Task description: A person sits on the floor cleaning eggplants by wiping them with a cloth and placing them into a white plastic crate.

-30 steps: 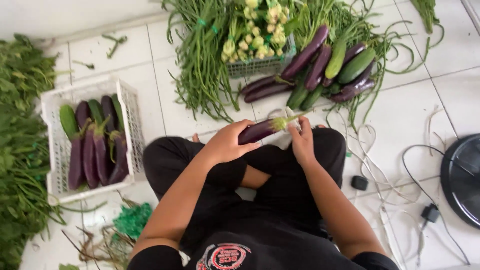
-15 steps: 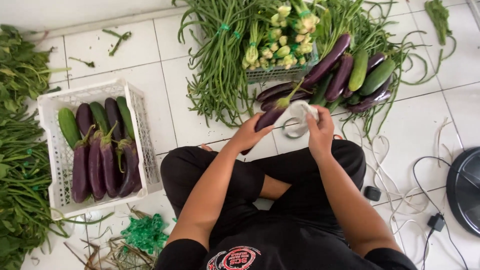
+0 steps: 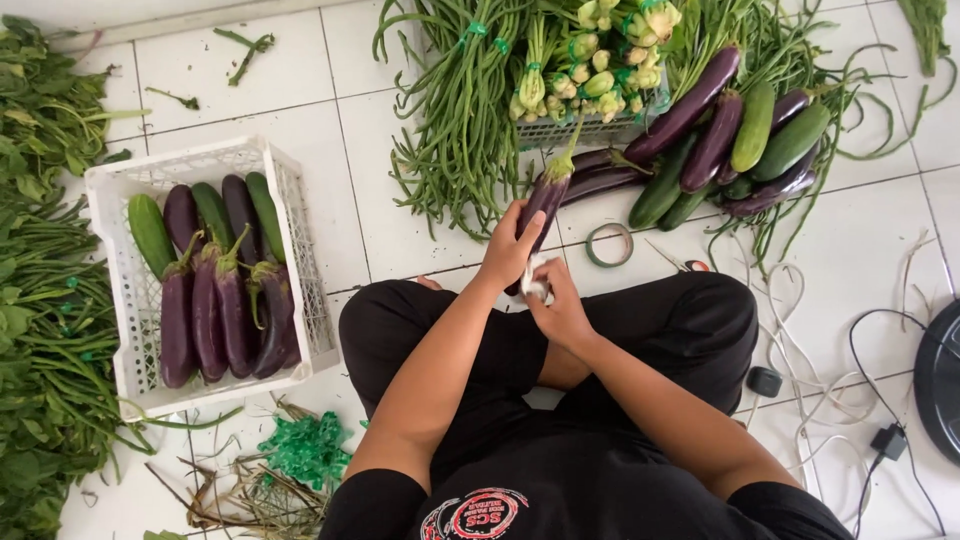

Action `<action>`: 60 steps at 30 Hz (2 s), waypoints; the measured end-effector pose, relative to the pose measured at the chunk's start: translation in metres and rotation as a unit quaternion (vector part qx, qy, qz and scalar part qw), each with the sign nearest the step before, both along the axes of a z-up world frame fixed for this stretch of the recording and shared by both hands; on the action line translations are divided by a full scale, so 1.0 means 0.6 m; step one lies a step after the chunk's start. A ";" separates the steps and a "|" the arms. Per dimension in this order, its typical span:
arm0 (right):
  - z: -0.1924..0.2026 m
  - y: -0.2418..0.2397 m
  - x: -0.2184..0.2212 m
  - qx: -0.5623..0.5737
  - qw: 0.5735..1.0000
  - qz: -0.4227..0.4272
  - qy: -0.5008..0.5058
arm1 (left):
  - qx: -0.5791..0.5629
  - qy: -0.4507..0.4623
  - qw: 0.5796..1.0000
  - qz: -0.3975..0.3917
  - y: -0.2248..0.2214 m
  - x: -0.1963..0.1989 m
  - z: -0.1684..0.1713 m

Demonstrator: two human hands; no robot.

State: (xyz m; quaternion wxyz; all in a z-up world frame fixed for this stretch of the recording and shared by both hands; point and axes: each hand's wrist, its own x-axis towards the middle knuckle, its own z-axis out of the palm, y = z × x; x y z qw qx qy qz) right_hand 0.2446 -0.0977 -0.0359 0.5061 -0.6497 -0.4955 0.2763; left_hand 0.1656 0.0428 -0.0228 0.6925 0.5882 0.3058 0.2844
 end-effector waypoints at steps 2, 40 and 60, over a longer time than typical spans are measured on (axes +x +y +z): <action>-0.027 -0.019 0.014 -0.019 0.998 -0.012 0.051 | -0.001 0.000 1.000 0.015 -0.009 0.001 0.020; 0.145 0.065 0.151 0.093 0.979 -0.147 0.103 | -0.044 -0.067 0.996 0.030 -0.025 0.018 0.004; -0.004 -0.041 0.062 -0.071 0.979 0.026 0.189 | -0.184 -0.244 0.949 0.076 -0.025 0.020 -0.015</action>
